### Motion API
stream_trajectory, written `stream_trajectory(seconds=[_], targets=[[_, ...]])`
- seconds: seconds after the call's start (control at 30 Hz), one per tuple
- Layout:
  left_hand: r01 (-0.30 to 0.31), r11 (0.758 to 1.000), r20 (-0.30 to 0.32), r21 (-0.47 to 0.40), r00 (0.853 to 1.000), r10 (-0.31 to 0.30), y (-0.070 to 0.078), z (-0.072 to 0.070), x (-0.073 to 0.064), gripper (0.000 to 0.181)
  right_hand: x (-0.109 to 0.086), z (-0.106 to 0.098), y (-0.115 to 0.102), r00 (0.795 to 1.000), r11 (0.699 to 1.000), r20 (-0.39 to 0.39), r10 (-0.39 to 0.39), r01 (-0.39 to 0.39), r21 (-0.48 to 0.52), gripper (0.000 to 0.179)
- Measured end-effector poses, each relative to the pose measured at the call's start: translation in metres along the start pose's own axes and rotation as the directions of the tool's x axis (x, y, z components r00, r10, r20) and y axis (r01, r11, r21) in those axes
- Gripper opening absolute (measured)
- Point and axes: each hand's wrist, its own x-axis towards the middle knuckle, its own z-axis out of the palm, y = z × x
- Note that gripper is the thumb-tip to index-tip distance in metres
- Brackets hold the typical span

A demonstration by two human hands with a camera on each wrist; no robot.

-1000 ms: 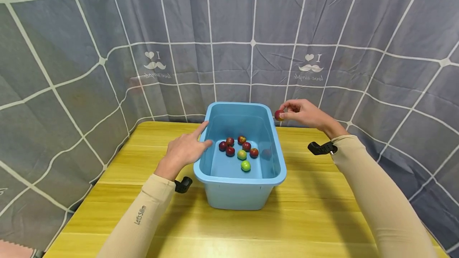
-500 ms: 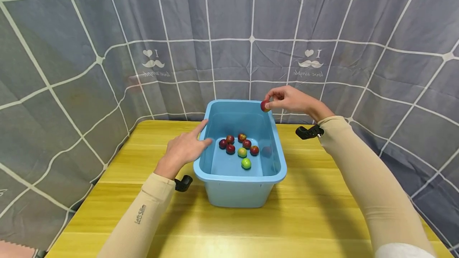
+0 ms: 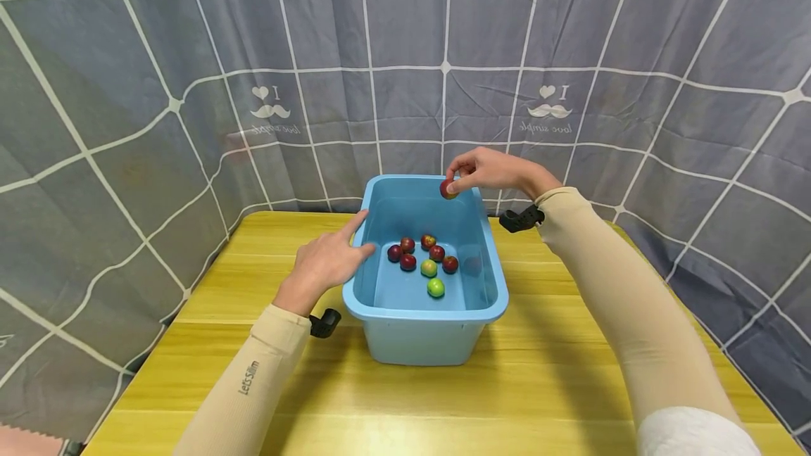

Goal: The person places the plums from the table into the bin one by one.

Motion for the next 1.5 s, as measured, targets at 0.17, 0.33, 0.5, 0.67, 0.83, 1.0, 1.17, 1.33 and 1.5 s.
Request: stream_trajectory(seconds=[0.17,0.33,0.5,0.67,0.83,1.0,1.17,1.33,1.5], targets=[[0.006,1.000,0.001,0.002,1.000,-0.006,0.001,0.000,0.000,0.072,0.012,0.003,-0.003,0.998,1.000,0.055,0.014,-0.013,-0.020,0.027],[0.009,1.000,0.002,-0.002,1.000,-0.009,0.002,0.000,-0.001,0.072,0.023,0.007,-0.005,0.994,0.999,0.107,0.020,-0.016,-0.032,0.028],[0.005,1.000,-0.006,-0.004,1.000,-0.005,0.003,0.001,0.000,0.072,0.032,0.011,-0.008,0.988,0.999,0.149,0.026,-0.021,-0.033,0.025],[0.006,1.000,-0.013,0.009,1.000,-0.006,0.002,0.000,0.001,0.072,0.041,0.020,-0.008,0.978,0.997,0.196,0.070,-0.063,-0.044,0.022],[0.010,1.000,-0.011,0.020,1.000,-0.010,0.002,0.000,0.001,0.072,0.047,0.028,-0.008,0.968,0.994,0.227,0.102,-0.091,-0.060,0.022],[0.010,1.000,-0.017,0.027,1.000,-0.009,0.000,0.001,0.002,0.071,0.053,0.034,-0.008,0.959,0.993,0.262,0.108,-0.089,-0.082,0.019],[0.009,0.999,-0.017,0.031,1.000,-0.008,0.000,0.000,0.002,0.072,0.057,0.037,-0.008,0.960,0.990,0.253,0.119,-0.097,-0.098,0.020],[0.010,1.000,-0.025,0.025,1.000,-0.009,0.000,0.000,0.000,0.071,0.058,0.039,-0.009,0.960,0.989,0.247,0.135,-0.113,-0.099,0.028],[0.006,1.000,-0.026,0.011,1.000,-0.006,-0.001,0.001,-0.001,0.071,0.053,0.038,-0.010,0.957,0.990,0.262,0.125,-0.105,-0.089,0.030]])
